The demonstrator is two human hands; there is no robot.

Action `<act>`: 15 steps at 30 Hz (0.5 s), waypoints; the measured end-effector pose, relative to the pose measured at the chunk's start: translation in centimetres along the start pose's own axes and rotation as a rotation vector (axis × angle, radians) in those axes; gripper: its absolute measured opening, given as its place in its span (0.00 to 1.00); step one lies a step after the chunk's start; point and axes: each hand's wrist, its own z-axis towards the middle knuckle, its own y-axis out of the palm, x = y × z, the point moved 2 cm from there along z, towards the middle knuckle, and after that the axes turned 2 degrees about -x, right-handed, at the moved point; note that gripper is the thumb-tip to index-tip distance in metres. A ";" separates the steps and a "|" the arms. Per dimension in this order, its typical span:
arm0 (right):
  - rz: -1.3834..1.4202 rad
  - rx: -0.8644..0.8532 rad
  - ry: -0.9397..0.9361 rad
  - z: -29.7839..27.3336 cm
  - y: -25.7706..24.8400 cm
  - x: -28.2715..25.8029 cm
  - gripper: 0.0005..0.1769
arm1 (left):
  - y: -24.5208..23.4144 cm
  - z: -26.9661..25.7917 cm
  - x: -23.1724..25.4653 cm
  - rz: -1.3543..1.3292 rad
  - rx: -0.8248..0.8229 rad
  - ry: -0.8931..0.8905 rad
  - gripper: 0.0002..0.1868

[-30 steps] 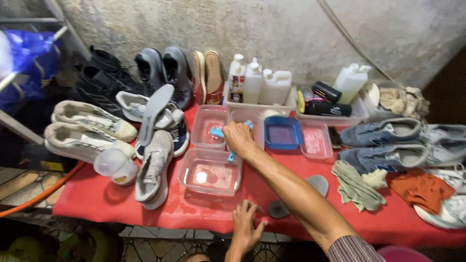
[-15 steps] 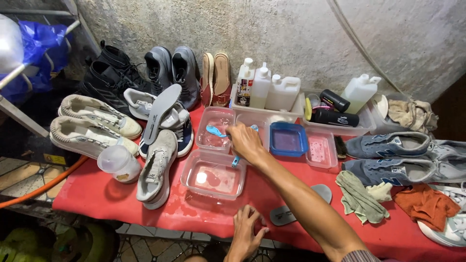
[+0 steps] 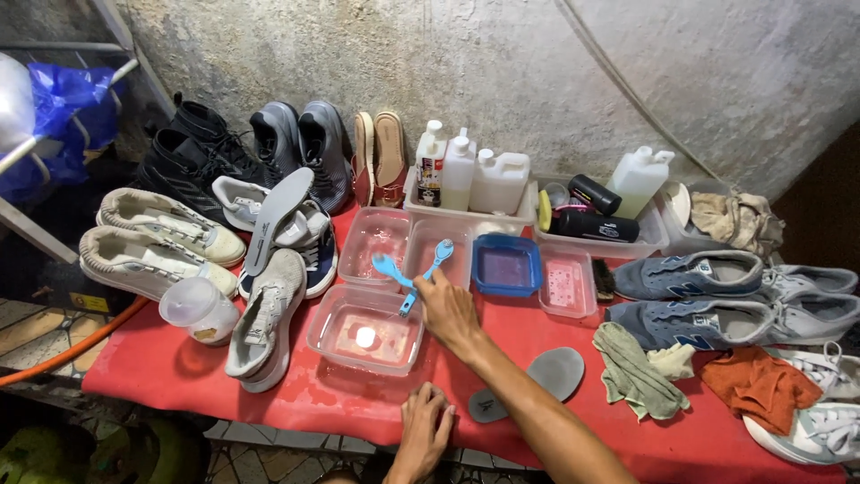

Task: The person scrubs a gray shoe insole with a blue toothbrush, dipping it into a container of water. They then wipe the insole with an orange cloth and continue scrubbing with the toothbrush.

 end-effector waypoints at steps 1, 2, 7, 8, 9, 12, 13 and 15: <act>0.056 0.055 0.025 0.0 -0.8 0.1 0.05 | -0.1 0.1 0.2 -0.003 0.000 0.000 0.14; 0.057 0.056 0.027 -0.5 -2.0 0.2 0.05 | -0.2 0.2 0.2 -0.002 -0.003 0.001 0.14; 0.380 0.235 0.223 -4.7 -7.1 3.1 0.13 | -0.5 0.2 0.9 -0.031 -0.062 -0.045 0.06; 0.379 0.230 0.228 -6.1 -7.4 4.1 0.13 | -0.8 -0.1 1.3 -0.035 -0.066 -0.050 0.06; 0.426 0.306 0.215 -7.4 -8.0 5.2 0.15 | -1.0 -0.1 1.9 -0.029 -0.060 -0.060 0.06; 0.445 0.394 0.288 -11.8 -8.7 8.7 0.17 | -0.9 0.0 2.2 0.000 -0.057 -0.093 0.09; 0.421 0.406 0.364 -13.4 -8.8 10.0 0.17 | -0.7 0.1 2.0 0.027 -0.052 -0.115 0.13; 0.397 0.406 0.392 -16.8 -8.5 12.1 0.16 | 0.1 0.2 1.5 0.067 -0.034 -0.121 0.17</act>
